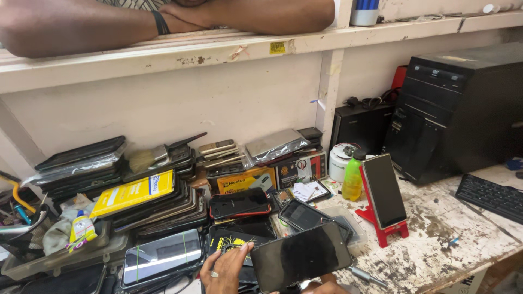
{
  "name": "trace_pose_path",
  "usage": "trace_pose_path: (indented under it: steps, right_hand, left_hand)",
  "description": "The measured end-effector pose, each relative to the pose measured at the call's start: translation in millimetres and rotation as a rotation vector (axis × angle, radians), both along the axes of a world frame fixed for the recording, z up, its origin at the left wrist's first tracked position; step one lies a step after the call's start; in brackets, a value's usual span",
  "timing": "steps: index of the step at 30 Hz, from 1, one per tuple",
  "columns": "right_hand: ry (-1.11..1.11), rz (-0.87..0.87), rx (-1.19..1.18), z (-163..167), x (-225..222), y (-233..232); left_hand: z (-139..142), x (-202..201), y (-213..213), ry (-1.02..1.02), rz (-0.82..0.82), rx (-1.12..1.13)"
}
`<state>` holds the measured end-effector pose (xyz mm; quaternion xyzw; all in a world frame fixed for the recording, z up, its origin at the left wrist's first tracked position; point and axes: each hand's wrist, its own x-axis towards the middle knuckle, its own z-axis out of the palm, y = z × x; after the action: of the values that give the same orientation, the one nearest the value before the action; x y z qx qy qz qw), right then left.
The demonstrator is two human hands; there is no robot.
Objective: The person disassembles a smartphone by prying open the back cover and removing screws. They detach the screen assembly, disconnect internal cables, and reassemble the device by reconnecting components and closing the back cover.
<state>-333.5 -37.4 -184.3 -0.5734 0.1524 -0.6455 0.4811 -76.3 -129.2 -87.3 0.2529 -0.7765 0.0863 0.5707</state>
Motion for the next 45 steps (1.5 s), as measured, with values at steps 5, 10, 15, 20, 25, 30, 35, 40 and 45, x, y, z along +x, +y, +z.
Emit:
trace_pose_path:
  steps: [5,10,15,20,25,30,35,40,45]
  right_hand:
    - [-0.011,-0.008,-0.032,2,4,4]
    - [-0.111,0.019,-0.134,10,24,9]
    - [0.003,-0.011,0.014,15,7,10]
    - [-0.135,0.036,0.122,5,14,-8]
    - [-0.162,0.010,-0.167,5,23,15]
    - [-0.154,0.095,-0.171,21,22,12]
    - [-0.218,0.008,-0.193,8,25,9]
    - [-0.127,-0.099,-0.209,-6,23,2]
    - [0.001,-0.137,-0.028,1,15,-2]
  left_hand:
    - [16,5,8,-0.113,-0.052,0.062]
    - [26,11,16,-0.115,-0.046,0.021]
    - [27,7,14,-0.110,-0.104,0.037]
    - [28,10,13,-0.122,-0.062,0.036]
    - [29,8,19,-0.068,-0.095,0.081]
    - [32,12,20,-0.115,-0.114,0.135]
    - [31,12,20,-0.124,-0.119,0.158]
    - [27,12,14,-0.131,-0.118,0.160]
    - [21,10,8,-0.161,-0.082,0.139]
